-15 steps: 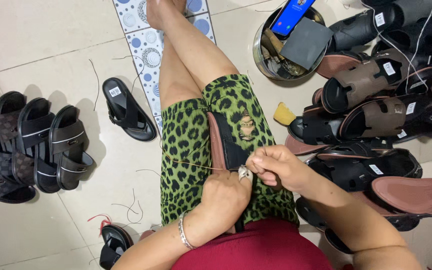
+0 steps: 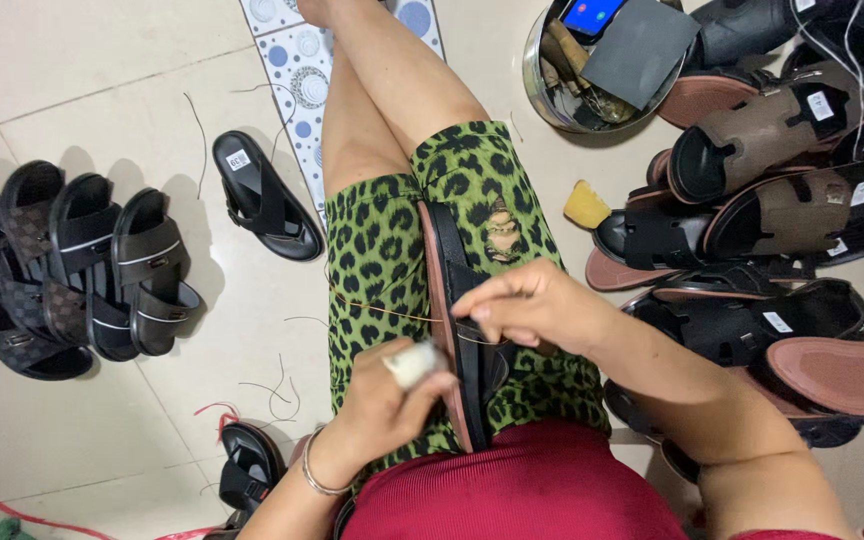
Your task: The person sits on the floor and sews a sandal using a needle and thread. They hold the sandal on their lap and repeatedly push the needle through the sole while pulling the thread to secure it.
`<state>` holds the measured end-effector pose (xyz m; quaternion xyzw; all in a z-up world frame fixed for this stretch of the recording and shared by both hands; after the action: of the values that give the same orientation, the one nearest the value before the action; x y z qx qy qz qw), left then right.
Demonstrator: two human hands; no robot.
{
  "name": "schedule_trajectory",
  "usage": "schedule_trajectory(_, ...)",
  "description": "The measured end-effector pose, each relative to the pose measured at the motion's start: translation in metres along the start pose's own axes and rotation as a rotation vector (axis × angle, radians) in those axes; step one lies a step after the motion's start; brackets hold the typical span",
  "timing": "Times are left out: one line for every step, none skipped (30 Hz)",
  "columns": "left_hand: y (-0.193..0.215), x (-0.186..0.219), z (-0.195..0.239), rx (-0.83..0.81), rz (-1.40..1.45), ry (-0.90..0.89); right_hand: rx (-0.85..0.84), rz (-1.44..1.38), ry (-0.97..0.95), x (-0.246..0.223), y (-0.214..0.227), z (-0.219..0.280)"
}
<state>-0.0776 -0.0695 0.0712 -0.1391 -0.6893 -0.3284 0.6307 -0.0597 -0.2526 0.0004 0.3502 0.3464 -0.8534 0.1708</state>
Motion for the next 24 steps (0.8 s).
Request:
schedule_trajectory(-0.012,0.003,-0.001,-0.140,-0.265,0.011,0.020,-0.202,0.002,0.008,0.006,0.000)
schedule_trajectory(-0.023,0.004,-0.001,-0.280,-0.529,0.023,0.043,-0.403,0.005,0.015,0.011,0.000)
schedule_trajectory(-0.030,0.003,-0.008,-0.276,-0.527,0.026,0.040,-0.401,0.001,0.014,0.009,-0.001)
schedule_trajectory(-0.037,0.004,-0.014,-0.255,-0.561,0.007,0.049,-0.385,0.012,0.011,0.007,-0.001)
schedule_trajectory(-0.042,0.005,-0.022,-0.239,-0.600,-0.018,0.061,-0.370,0.032,0.008,0.006,-0.002)
schedule_trajectory(-0.046,0.003,-0.023,-0.238,-0.602,-0.021,0.062,-0.368,0.035,0.010,0.007,-0.005)
schedule_trajectory(-0.051,0.003,-0.025,-0.242,-0.695,-0.048,0.078,-0.332,0.028,0.013,0.008,-0.006)
schedule_trajectory(-0.057,0.003,-0.027,-0.245,-0.787,-0.075,0.094,-0.297,0.021,0.015,0.011,-0.007)
schedule_trajectory(-0.051,0.003,-0.025,-0.243,-0.787,-0.078,0.096,-0.294,0.022,0.014,0.010,-0.004)
schedule_trajectory(-0.047,0.001,-0.023,-0.290,-0.631,-0.045,0.069,-0.185,0.011,0.012,0.008,-0.002)
schedule_trajectory(-0.042,-0.002,-0.020,-0.334,-0.477,-0.008,0.037,-0.076,-0.001,0.011,0.005,0.000)
schedule_trajectory(-0.028,-0.001,-0.015,-0.332,-0.478,-0.007,0.035,-0.075,-0.001,-0.006,-0.006,0.001)
schedule_trajectory(-0.019,-0.005,-0.008,-0.449,-0.037,0.051,-0.017,0.207,0.055,-0.029,-0.020,0.002)
schedule_trajectory(-0.011,-0.005,0.001,-0.551,0.410,0.105,-0.067,0.488,0.113,-0.051,-0.036,0.004)
schedule_trajectory(-0.018,-0.030,0.026,-0.554,0.417,0.115,-0.070,0.476,0.109,-0.044,-0.044,0.002)
schedule_trajectory(-0.014,-0.060,0.050,-0.299,0.903,0.169,0.063,0.751,0.344,-0.054,-0.052,0.005)
schedule_trajectory(-0.011,-0.096,0.075,-0.007,1.364,0.204,0.199,1.034,0.594,-0.064,-0.063,0.011)
schedule_trajectory(-0.009,-0.081,0.053,-0.007,1.361,0.204,0.199,1.034,0.598,-0.050,-0.031,0.013)
schedule_trajectory(0.006,-0.070,0.030,0.117,0.994,0.188,0.410,1.128,0.543,-0.041,0.008,0.018)
schedule_trajectory(0.020,-0.053,0.008,0.234,0.627,0.167,0.623,1.214,0.484,-0.031,0.047,0.026)
schedule_trajectory(0.022,-0.050,0.012,0.236,0.631,0.161,0.623,1.221,0.483,-0.023,0.101,0.040)
schedule_trajectory(0.017,-0.053,0.017,0.115,0.448,0.328,0.942,1.340,0.383,-0.014,0.158,0.070)
schedule_trajectory(0.014,-0.055,0.024,-0.009,0.262,0.494,1.263,1.437,0.268,0.002,0.204,0.107)
schedule_trajectory(0.016,-0.059,0.032,-0.009,0.266,0.495,1.261,1.440,0.264,0.006,0.222,0.132)
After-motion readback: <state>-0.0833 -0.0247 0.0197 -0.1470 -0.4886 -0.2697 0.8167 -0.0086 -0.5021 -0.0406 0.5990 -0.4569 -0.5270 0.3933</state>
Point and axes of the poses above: each hand's wrist, its own z-axis away from the middle knuckle, its own y-axis out of the back of the hand, x = y × z, the point moved 6 cm from there along -z, towards the middle knuckle, and after that the axes turned 12 degrees about -x, right-handed, at the moved point
